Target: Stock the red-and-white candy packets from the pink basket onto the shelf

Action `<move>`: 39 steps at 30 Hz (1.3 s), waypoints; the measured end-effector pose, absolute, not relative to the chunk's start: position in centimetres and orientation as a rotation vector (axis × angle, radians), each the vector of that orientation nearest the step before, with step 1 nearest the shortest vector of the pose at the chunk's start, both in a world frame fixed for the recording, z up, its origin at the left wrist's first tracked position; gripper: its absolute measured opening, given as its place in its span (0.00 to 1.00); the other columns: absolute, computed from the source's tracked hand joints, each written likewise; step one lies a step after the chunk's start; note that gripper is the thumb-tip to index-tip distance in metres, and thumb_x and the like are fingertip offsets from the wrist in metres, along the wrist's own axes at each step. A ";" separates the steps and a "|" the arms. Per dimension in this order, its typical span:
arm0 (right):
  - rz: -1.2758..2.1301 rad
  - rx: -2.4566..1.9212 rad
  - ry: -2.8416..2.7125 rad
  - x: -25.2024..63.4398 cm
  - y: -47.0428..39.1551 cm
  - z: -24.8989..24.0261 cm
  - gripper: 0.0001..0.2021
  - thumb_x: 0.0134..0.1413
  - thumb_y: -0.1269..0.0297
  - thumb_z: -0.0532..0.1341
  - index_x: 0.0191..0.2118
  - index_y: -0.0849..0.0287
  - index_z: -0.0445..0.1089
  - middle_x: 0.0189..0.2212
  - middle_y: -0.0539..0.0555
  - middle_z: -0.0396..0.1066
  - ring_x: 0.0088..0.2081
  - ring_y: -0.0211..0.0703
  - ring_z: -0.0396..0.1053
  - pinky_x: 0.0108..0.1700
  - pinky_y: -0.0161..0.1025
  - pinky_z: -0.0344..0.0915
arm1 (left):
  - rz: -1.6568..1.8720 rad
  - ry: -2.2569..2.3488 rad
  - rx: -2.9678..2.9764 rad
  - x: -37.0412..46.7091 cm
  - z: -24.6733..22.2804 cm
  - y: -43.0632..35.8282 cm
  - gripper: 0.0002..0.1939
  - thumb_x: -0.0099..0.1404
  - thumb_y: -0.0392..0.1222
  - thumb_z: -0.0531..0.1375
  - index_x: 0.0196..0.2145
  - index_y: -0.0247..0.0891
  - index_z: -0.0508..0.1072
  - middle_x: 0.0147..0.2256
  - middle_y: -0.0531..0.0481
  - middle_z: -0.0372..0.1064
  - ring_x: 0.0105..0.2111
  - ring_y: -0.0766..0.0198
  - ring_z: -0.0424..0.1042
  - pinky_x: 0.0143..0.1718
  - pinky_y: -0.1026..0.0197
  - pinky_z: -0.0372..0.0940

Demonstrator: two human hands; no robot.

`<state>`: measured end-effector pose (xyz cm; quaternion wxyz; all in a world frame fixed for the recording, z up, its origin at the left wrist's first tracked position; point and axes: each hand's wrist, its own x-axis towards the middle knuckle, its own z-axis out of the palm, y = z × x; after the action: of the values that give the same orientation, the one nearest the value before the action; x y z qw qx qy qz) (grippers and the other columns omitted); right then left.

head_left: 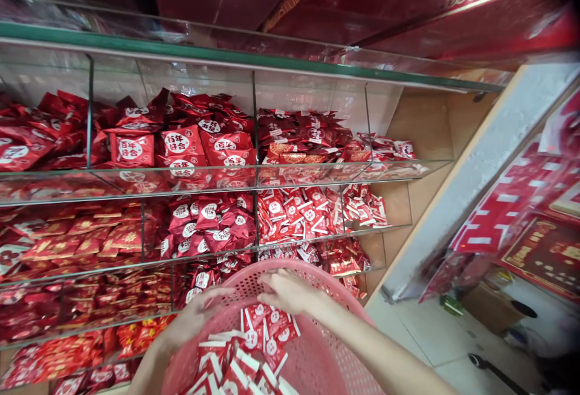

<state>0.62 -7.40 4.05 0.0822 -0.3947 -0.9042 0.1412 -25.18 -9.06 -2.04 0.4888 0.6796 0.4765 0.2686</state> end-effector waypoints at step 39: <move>0.828 -0.894 -2.370 2.6 -9.3 9.2 0.10 0.51 0.59 0.59 0.38 0.57 0.65 0.34 0.50 0.69 0.34 0.37 0.65 0.37 0.35 0.59 | 0.687 1.237 1.541 -24.1 -2.4 -9.4 0.14 0.55 0.48 0.57 0.32 0.36 0.76 0.36 0.47 0.71 0.38 0.58 0.66 0.43 0.61 0.57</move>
<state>2.59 -9.28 9.18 0.2363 -0.3259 -0.8641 0.3020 -24.11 -9.39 -2.44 0.5011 0.6374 0.5118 0.2842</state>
